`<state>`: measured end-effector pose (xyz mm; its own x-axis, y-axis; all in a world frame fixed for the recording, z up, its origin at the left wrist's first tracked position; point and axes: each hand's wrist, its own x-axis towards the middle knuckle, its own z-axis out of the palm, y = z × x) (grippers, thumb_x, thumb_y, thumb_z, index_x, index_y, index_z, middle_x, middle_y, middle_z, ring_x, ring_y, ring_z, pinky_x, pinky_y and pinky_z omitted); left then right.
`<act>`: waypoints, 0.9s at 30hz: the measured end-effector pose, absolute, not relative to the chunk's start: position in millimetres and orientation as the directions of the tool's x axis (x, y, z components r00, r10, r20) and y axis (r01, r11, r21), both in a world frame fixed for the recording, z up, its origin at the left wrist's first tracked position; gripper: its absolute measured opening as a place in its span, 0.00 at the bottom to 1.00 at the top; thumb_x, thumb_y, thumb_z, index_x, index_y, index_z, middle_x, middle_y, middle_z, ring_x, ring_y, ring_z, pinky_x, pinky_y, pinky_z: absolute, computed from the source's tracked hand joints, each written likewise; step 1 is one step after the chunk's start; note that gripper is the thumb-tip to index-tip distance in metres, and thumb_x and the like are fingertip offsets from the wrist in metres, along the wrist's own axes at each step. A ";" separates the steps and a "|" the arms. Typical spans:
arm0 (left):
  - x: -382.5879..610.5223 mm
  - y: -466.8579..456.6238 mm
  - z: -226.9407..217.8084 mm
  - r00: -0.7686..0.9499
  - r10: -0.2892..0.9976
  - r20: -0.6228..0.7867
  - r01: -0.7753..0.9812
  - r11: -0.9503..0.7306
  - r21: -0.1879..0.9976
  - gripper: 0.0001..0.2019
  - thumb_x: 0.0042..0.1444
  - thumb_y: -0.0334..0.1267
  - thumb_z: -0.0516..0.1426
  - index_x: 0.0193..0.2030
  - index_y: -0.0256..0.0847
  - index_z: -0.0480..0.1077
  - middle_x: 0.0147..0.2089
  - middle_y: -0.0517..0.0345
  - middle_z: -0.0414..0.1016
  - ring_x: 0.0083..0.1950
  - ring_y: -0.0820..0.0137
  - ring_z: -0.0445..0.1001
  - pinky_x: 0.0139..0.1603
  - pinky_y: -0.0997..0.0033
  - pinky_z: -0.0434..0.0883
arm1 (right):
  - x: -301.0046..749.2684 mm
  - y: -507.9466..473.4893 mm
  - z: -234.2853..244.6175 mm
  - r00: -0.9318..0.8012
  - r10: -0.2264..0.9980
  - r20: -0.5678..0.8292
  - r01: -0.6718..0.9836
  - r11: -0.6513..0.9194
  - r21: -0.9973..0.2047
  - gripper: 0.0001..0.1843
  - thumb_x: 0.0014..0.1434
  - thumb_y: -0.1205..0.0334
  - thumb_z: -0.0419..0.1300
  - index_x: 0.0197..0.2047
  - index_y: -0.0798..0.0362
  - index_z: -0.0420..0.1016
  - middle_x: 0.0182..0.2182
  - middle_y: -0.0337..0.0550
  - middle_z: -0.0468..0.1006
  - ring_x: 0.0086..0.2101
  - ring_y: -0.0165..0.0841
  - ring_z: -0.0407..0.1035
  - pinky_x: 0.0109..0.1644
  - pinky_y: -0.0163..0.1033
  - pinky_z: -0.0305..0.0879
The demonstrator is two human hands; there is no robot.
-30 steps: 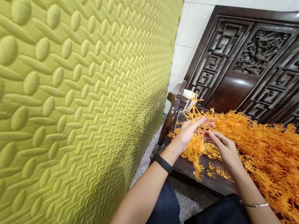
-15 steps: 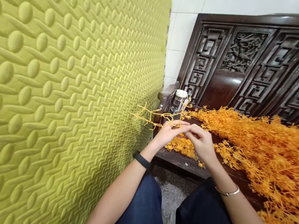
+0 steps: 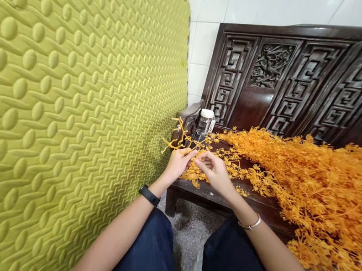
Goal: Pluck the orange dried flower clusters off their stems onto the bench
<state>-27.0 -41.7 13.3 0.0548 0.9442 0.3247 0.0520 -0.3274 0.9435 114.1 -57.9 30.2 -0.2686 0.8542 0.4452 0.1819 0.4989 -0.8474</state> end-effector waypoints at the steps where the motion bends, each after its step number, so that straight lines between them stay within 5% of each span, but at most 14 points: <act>1: -25.7 -42.4 13.4 0.019 0.941 0.339 0.043 -0.339 0.940 0.21 0.52 0.50 0.55 0.17 0.39 0.56 0.15 0.67 0.54 0.18 0.80 0.53 0.22 0.75 0.52 | 112.4 -58.6 30.4 -0.275 0.844 0.461 0.184 0.516 -0.836 0.18 0.49 0.46 0.62 0.28 0.53 0.67 0.23 0.38 0.70 0.24 0.28 0.64 0.28 0.34 0.63; 9: -4.9 -54.8 23.8 -0.097 0.931 0.352 -0.030 -0.357 0.934 0.20 0.52 0.49 0.55 0.17 0.38 0.59 0.17 0.67 0.54 0.21 0.79 0.53 0.25 0.75 0.53 | 114.6 -69.6 40.6 -0.270 0.745 0.610 0.305 0.667 -0.680 0.06 0.55 0.62 0.56 0.27 0.52 0.65 0.23 0.38 0.70 0.25 0.30 0.64 0.32 0.35 0.62; 16: -28.7 -43.4 35.5 -0.261 0.928 0.266 -0.205 -0.322 0.924 0.22 0.51 0.55 0.55 0.20 0.37 0.64 0.13 0.67 0.56 0.14 0.81 0.52 0.18 0.76 0.49 | 114.1 -98.7 41.2 -0.303 0.661 0.687 0.354 0.747 -0.563 0.07 0.57 0.66 0.53 0.28 0.51 0.67 0.25 0.41 0.72 0.27 0.31 0.67 0.33 0.36 0.63; 22: -42.5 -55.8 40.9 -0.006 0.973 0.230 -0.203 -0.226 0.953 0.23 0.51 0.55 0.54 0.22 0.35 0.68 0.15 0.63 0.61 0.14 0.81 0.55 0.16 0.77 0.47 | 139.6 -63.6 37.0 -0.100 0.768 0.632 0.243 0.635 -0.733 0.10 0.55 0.55 0.60 0.37 0.52 0.70 0.31 0.43 0.75 0.33 0.32 0.70 0.39 0.38 0.67; 27: -41.0 -61.2 45.6 0.083 0.971 0.224 -0.375 -0.177 0.910 0.21 0.56 0.53 0.50 0.30 0.35 0.71 0.22 0.59 0.67 0.19 0.79 0.61 0.20 0.77 0.56 | 161.2 -10.9 19.4 0.017 0.833 0.552 0.238 0.533 -0.812 0.14 0.49 0.52 0.63 0.32 0.55 0.72 0.31 0.44 0.76 0.32 0.33 0.70 0.40 0.41 0.68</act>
